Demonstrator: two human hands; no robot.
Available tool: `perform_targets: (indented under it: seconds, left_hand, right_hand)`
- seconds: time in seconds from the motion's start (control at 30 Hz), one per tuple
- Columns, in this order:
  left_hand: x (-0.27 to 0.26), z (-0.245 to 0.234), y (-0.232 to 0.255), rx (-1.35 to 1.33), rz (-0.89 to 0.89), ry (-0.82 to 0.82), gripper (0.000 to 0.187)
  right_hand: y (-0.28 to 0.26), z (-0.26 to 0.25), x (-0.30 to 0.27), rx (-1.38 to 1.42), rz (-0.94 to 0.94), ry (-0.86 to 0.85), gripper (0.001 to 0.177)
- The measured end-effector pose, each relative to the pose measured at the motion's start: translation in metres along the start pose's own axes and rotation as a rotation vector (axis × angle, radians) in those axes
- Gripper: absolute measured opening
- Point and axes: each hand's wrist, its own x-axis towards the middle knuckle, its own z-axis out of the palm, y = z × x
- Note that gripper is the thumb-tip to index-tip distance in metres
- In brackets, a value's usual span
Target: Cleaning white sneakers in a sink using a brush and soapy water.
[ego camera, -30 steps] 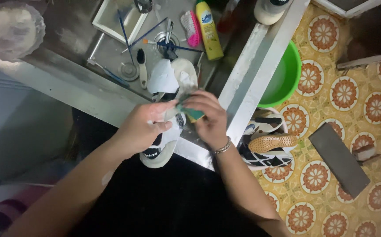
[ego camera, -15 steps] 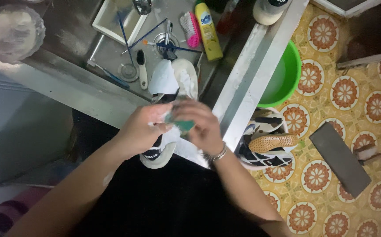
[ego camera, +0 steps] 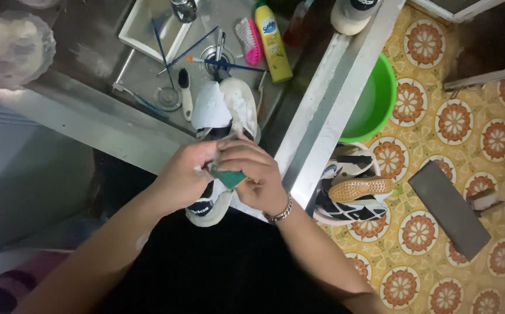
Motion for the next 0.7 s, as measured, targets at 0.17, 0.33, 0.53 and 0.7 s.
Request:
perform_targets:
  seconds: [0.17, 0.33, 0.53, 0.7]
  left_hand:
    - [-0.003, 0.003, 0.004, 0.003, -0.047, 0.016, 0.060]
    - [-0.002, 0.002, 0.001, 0.016, 0.069, -0.002, 0.057]
    - [-0.002, 0.003, 0.008, 0.115, -0.012, 0.010, 0.062]
    - [0.000, 0.003, -0.001, 0.005, 0.064, -0.011, 0.059]
  right_hand:
    - [0.014, -0.003, 0.000, -0.109, -0.047, 0.071, 0.020]
    - [0.004, -0.005, -0.001, -0.190, -0.063, 0.044, 0.014]
    - [-0.003, -0.004, 0.000, -0.212, -0.022, 0.069, 0.014]
    - [0.001, -0.008, -0.001, -0.166, -0.012, 0.029, 0.020]
